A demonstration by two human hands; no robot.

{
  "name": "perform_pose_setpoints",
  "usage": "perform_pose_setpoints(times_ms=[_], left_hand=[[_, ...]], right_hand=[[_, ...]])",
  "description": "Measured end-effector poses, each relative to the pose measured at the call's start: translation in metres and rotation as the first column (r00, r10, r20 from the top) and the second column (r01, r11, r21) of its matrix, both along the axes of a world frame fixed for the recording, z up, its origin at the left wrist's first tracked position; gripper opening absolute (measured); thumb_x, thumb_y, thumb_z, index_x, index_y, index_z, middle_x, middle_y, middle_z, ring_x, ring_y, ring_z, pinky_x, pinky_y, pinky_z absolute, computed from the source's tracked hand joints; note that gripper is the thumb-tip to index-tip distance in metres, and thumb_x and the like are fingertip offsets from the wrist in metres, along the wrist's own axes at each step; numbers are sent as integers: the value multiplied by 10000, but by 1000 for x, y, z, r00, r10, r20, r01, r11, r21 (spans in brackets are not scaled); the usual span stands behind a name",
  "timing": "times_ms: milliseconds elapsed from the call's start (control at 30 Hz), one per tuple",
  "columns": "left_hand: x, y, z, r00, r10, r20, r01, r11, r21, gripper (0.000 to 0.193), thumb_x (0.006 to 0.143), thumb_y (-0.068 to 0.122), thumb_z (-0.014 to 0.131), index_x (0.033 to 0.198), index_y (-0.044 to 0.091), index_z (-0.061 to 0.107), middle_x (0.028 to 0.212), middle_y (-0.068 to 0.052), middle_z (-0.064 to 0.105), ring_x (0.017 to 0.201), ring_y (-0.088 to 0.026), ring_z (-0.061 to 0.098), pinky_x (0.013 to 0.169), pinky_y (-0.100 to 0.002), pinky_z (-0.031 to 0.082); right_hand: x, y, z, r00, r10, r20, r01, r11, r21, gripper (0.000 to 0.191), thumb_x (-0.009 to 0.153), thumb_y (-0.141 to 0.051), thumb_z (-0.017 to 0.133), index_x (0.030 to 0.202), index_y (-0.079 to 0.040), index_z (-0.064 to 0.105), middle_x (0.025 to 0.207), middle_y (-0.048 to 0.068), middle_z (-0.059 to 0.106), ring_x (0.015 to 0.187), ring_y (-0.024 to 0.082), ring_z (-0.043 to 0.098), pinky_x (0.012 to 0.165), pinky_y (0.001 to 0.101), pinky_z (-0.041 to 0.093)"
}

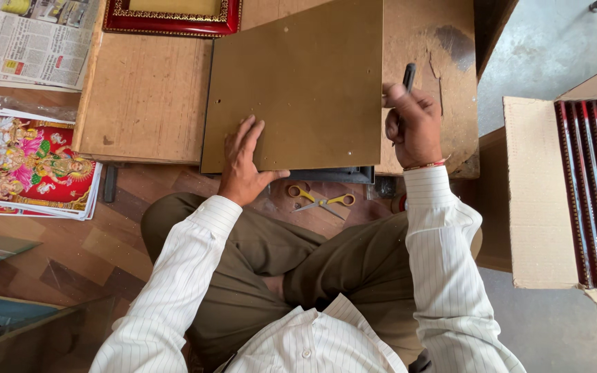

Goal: The person sits on the floor and assembles a picture frame: they place a white print into the black frame, add a hardboard backing panel, and use a screwdriver to fasten the backing. They then hold up a finished framed religious print to view it.

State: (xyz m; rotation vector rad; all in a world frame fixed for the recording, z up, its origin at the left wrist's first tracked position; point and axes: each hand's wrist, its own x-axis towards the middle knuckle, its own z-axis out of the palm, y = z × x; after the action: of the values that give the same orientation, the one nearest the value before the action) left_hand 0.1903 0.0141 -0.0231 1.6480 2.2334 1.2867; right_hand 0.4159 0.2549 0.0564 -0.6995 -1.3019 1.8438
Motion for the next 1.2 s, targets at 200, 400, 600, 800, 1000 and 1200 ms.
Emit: perform_pose_setpoints(times_ms=[200,400,600,800,1000,1200], left_hand=[[-10,1,-14,999,-34,-26,26,970,-243,1157,514,417,972,1464,29,437,1555,-237,358,1422,-442,312,1158,-606,185],[-69,10,-27,890,453,54,-442,885,-145,624,845,393,890,1312,63,642,1432,-166,574,1359,-368,503,1134,-517,392],[-108,17,-37,773,577,266,-509,813,-283,566,724,218,929,1172,-14,673,1171,-194,710,1061,-321,670,931,-410,532],[-106,22,-39,714,537,449,-489,841,-230,531,706,91,929,1144,-43,661,1084,-165,750,946,-241,724,830,-357,584],[-111,22,-42,668,543,508,-487,836,-254,512,705,83,912,1136,-29,659,1077,-156,758,933,-228,732,823,-350,593],[-127,30,-54,842,469,266,-452,883,-127,577,704,221,1030,1122,-28,719,1074,-175,719,925,-260,653,779,-408,519]], right_hand=[[7,8,-41,986,-76,148,90,992,-87,173,899,-14,735,1069,17,747,777,27,687,502,54,515,408,205,331],[15,25,-95,908,-113,403,140,989,-38,176,829,-20,745,1000,22,744,753,28,686,515,70,537,404,223,337],[4,31,-122,848,-202,489,130,975,178,101,778,4,759,872,40,763,714,71,703,541,114,594,483,256,460],[-4,23,-113,693,-295,658,134,949,284,131,712,-53,809,826,0,772,668,69,699,529,119,608,501,272,481],[-18,12,-100,555,-434,710,90,879,468,366,645,-209,932,871,0,735,704,92,723,622,163,682,608,322,541],[-24,13,-98,452,-321,832,-76,916,394,366,684,-317,854,866,-20,742,791,134,740,710,231,714,680,412,578]])
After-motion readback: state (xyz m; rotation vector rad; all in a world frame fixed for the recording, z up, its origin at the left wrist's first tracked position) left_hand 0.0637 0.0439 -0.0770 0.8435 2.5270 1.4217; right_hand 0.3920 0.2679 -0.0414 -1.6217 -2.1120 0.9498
